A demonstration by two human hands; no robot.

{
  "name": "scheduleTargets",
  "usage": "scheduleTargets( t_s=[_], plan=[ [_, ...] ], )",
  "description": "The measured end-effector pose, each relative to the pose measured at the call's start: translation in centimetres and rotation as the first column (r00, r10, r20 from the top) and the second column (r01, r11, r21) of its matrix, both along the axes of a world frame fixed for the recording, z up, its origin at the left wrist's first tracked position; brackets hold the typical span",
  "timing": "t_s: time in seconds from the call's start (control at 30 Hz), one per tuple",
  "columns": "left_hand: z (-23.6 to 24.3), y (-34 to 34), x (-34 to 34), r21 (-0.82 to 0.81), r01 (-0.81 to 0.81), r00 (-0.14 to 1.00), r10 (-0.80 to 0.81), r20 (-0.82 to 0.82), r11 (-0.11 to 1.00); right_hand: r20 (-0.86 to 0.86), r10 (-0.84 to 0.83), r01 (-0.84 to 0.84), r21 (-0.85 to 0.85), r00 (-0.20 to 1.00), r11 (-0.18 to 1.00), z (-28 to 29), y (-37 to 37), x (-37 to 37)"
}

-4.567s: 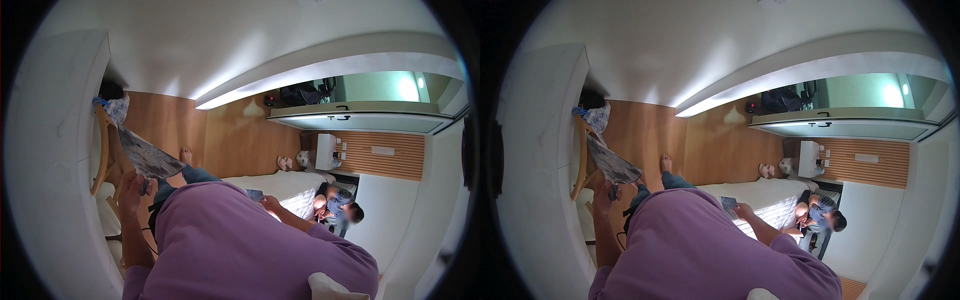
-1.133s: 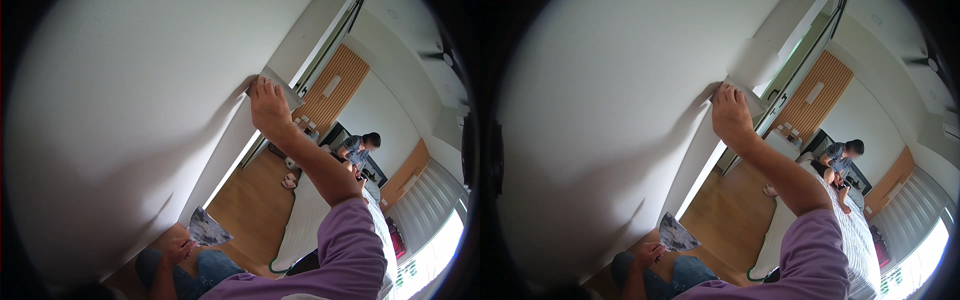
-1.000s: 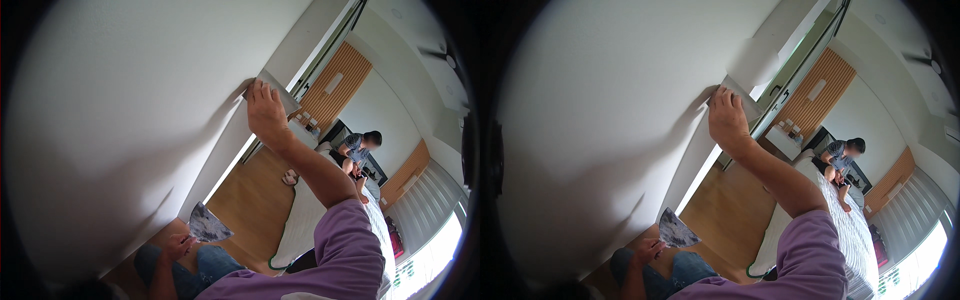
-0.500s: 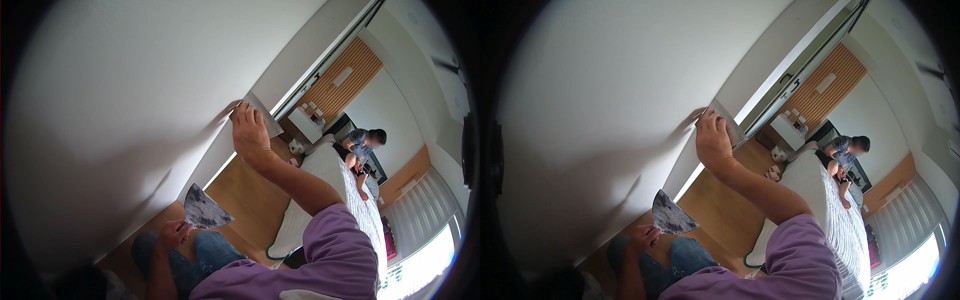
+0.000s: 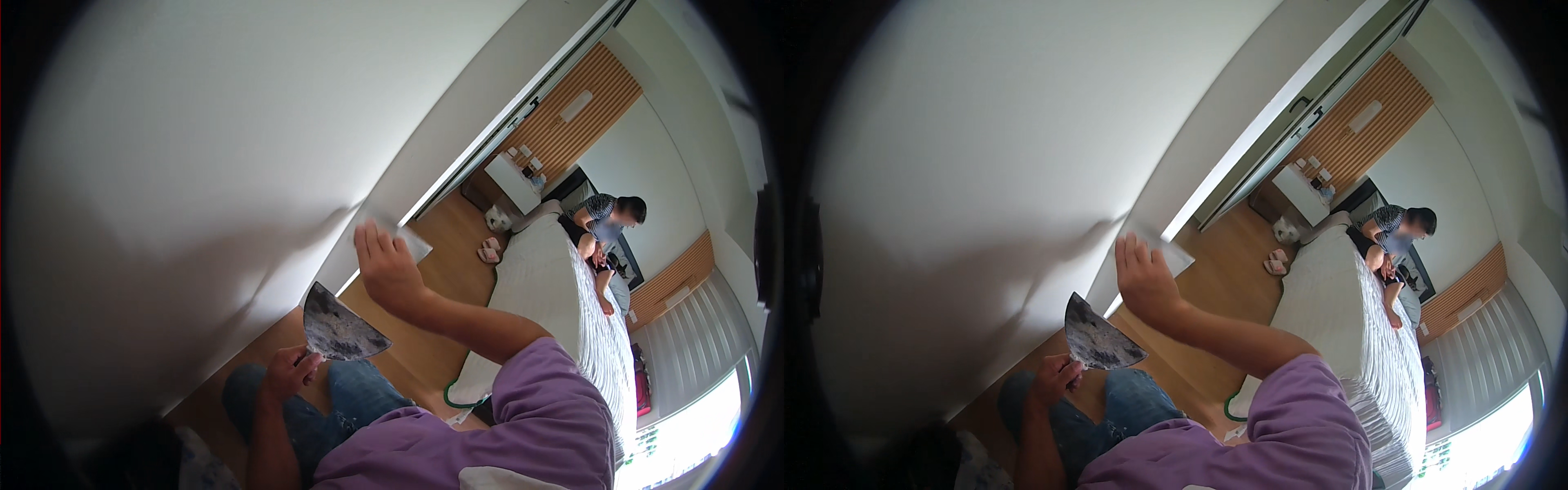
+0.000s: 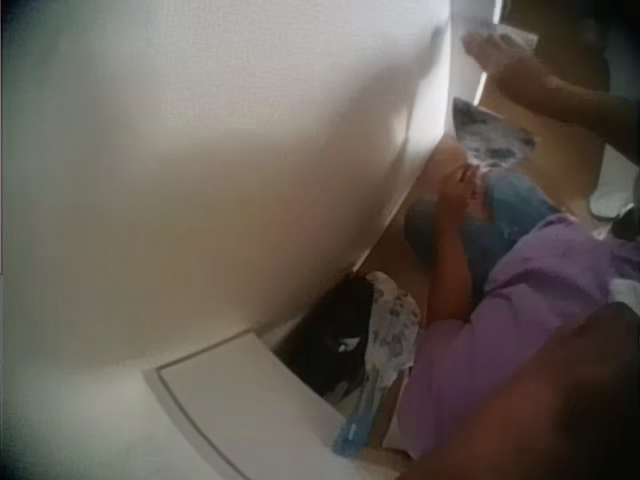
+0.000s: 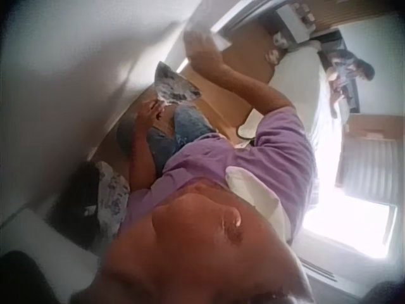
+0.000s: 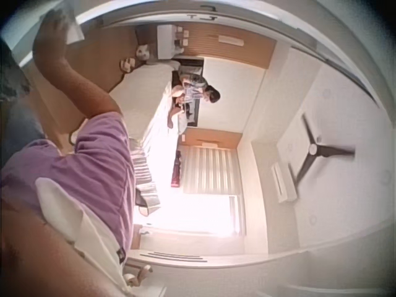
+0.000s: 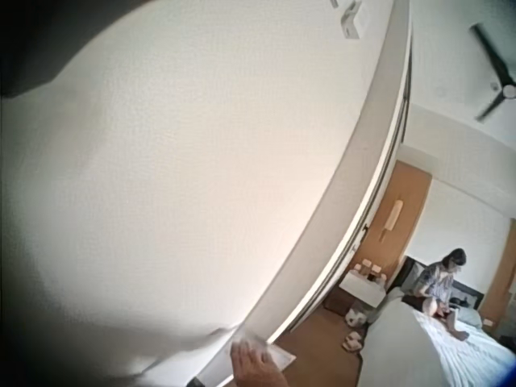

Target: The person applies plaster to a wall corner using a putty knife and a metal plate, smoothing the material along the vertical edge.

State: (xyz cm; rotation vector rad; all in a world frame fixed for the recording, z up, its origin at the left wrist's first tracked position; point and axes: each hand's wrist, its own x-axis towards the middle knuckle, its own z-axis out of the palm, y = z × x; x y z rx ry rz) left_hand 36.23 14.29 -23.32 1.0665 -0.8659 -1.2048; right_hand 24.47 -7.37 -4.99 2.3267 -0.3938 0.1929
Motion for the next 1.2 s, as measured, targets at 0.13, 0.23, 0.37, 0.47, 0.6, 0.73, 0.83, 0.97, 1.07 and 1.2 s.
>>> scheduleTargets(
  t_s=[0.13,0.23,0.37,0.47,0.6,0.73,0.83,0.97,1.07,1.2],
  plan=[
    [1.0,-0.3,0.3,-0.037,0.084,0.981,-0.089,-0.171,0.996,0.124,0.154,-0.193,0.422,0.980,0.886,4.3,2.9,-4.9],
    [2.3,-1.2,1.1,-0.009,0.226,0.946,-0.222,-0.237,0.974,0.204,0.291,-0.353,0.624,0.935,0.697,7.9,2.9,-7.8],
    [3.3,-2.6,2.0,-0.018,0.410,0.885,-0.403,-0.235,0.912,0.168,0.396,-0.398,0.677,0.903,0.620,8.7,5.0,-10.8],
    [4.9,-2.0,2.7,-0.124,0.335,0.940,-0.340,-0.018,0.934,0.092,0.306,-0.293,0.632,0.948,0.717,8.1,4.7,-13.6],
    [6.5,-1.8,2.6,-0.118,0.304,0.939,-0.318,-0.129,0.945,0.187,0.128,-0.217,0.602,0.974,0.769,12.1,0.9,-18.1],
    [3.3,-2.2,2.8,0.009,0.270,0.961,-0.269,-0.059,0.963,0.484,0.360,-0.207,-0.341,0.798,0.917,29.9,1.2,-14.2],
    [1.1,-2.9,2.5,0.095,0.258,0.966,-0.255,-0.042,0.962,0.309,0.381,-0.079,-0.678,0.871,0.731,39.0,0.8,-9.3],
    [-0.7,-4.3,2.3,0.153,0.287,0.957,-0.291,0.007,0.946,0.265,0.316,0.047,-0.827,0.911,0.560,47.1,-3.5,-4.6],
    [-1.4,-4.4,3.6,0.154,0.232,0.970,-0.239,0.031,0.960,0.272,0.274,0.113,-0.868,0.922,0.483,51.0,-6.8,-1.9],
    [0.2,-3.7,4.0,0.151,0.209,0.976,-0.216,0.031,0.966,0.302,0.139,0.203,-0.854,0.943,0.478,51.9,-8.7,-0.3]
  ],
)
